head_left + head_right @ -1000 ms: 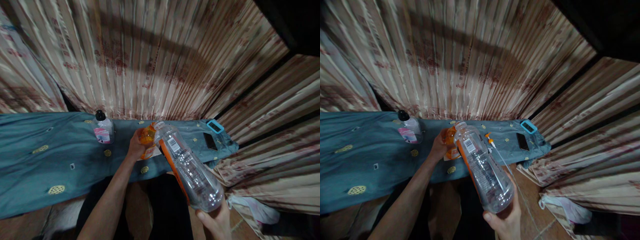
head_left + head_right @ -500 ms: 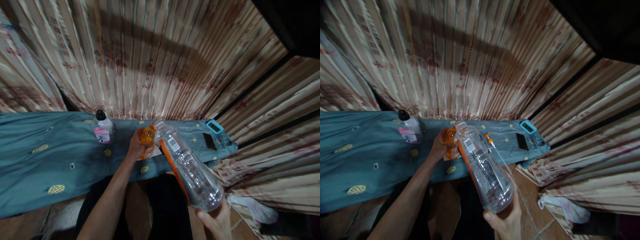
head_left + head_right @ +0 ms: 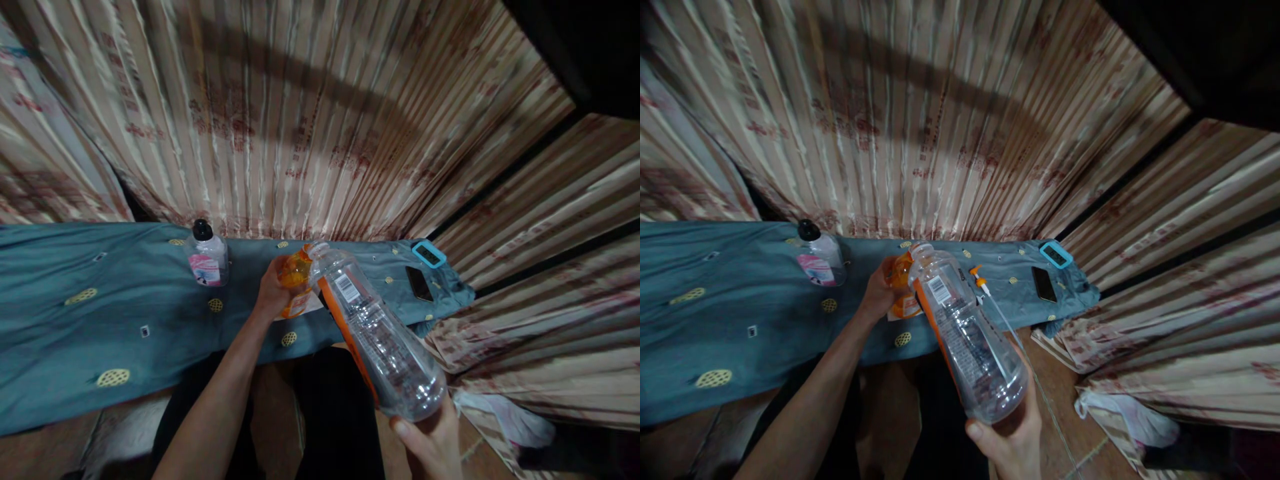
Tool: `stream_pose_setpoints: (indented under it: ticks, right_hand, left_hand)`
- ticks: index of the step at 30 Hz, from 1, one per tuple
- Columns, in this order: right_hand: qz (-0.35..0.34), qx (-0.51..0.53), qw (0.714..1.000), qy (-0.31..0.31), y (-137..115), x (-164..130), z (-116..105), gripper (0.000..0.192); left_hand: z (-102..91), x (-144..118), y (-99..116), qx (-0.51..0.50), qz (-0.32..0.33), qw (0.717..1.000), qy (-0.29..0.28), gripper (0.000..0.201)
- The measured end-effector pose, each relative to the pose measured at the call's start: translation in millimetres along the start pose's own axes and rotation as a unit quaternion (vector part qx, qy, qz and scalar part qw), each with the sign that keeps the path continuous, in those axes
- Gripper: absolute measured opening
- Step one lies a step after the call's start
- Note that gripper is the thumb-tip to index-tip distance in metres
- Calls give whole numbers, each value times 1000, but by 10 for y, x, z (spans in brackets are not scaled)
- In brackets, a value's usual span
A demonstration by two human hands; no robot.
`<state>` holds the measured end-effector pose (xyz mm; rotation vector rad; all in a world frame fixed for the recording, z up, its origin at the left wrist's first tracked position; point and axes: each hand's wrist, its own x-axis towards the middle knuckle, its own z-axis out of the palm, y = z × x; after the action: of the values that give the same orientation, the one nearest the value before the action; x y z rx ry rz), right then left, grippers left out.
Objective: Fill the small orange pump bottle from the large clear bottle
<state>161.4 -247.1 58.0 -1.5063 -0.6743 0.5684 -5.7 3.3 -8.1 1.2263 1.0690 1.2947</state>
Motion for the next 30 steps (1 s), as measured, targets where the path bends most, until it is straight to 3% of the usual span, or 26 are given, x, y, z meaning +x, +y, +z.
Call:
stream_pose_setpoints:
  ticks: [13,19,30]
  right_hand:
    - [12,17,1000,-23,17,3,-22,108]
    - [0,26,999,-39,46,30,-36,100]
    - [-24,51,993,-108,134,120,-126,99]
  left_hand:
    - [18,8,-7,-2,1,1000,4,70]
    - [4,5,27,4,2,1000,1,68]
    - [-4,15,86,28,8,1000,5,61]
